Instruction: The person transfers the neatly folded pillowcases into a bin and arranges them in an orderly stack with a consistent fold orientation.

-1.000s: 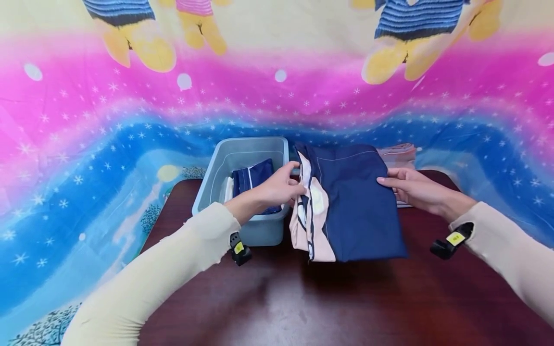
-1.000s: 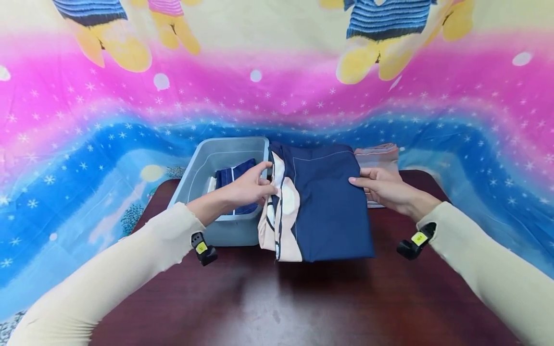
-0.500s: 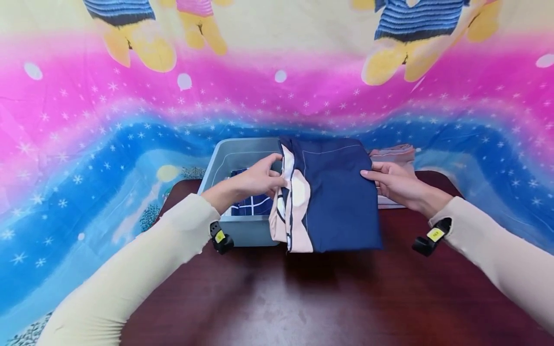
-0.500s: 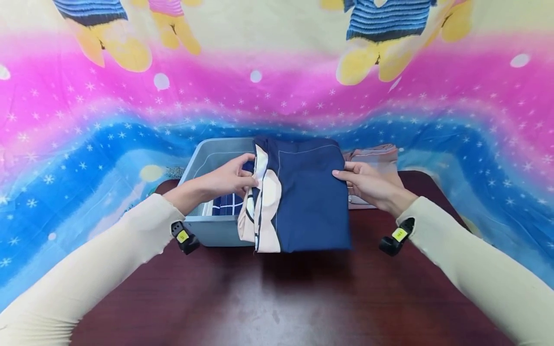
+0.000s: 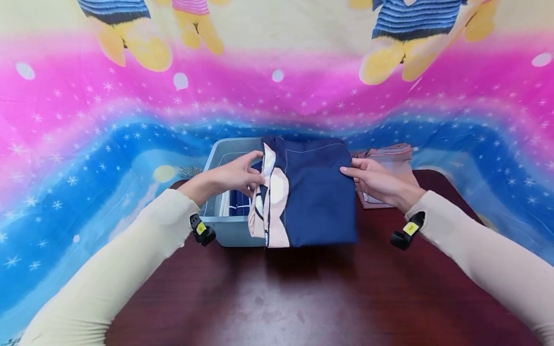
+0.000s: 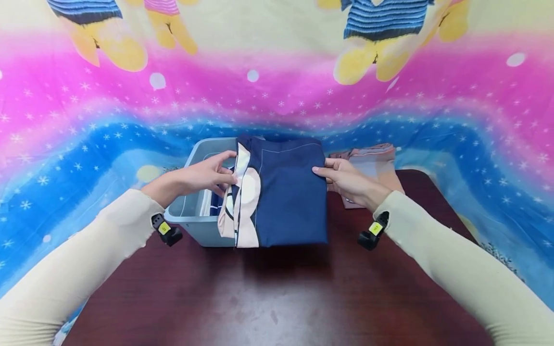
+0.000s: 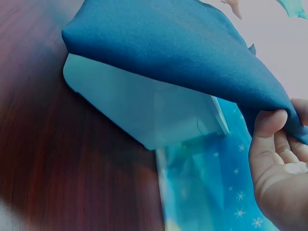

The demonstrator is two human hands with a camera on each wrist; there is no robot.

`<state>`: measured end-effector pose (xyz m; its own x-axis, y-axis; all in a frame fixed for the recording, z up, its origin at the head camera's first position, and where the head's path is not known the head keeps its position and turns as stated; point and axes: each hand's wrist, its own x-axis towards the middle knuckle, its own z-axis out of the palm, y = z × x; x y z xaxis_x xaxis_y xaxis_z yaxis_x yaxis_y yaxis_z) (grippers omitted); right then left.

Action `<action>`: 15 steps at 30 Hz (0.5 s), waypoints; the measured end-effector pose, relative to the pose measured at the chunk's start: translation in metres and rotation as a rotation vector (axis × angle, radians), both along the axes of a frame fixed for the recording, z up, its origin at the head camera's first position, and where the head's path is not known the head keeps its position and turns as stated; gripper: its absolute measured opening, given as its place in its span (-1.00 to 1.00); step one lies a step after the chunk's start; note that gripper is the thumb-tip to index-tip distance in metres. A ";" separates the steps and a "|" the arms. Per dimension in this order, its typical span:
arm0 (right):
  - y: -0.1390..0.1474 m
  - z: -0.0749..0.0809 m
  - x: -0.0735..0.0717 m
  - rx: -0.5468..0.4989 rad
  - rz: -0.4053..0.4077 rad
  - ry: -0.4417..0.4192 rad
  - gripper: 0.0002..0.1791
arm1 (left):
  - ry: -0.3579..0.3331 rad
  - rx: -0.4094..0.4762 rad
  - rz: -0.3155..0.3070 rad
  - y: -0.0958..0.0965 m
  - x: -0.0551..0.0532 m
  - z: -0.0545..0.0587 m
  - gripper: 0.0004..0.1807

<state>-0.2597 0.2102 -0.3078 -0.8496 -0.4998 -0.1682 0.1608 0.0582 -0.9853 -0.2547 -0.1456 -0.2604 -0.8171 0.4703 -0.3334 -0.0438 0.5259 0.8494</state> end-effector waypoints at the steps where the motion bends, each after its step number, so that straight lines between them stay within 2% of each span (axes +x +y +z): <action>1: -0.002 0.000 -0.001 0.002 -0.002 -0.001 -0.46 | -0.004 -0.006 0.000 -0.002 -0.001 0.001 -0.12; 9: -0.016 0.002 -0.004 0.006 -0.020 -0.006 -0.62 | -0.022 -0.058 -0.018 -0.017 -0.006 0.008 -0.15; 15: -0.026 0.004 -0.006 0.030 -0.019 0.005 -0.51 | -0.035 -0.076 -0.027 -0.028 -0.009 0.009 -0.15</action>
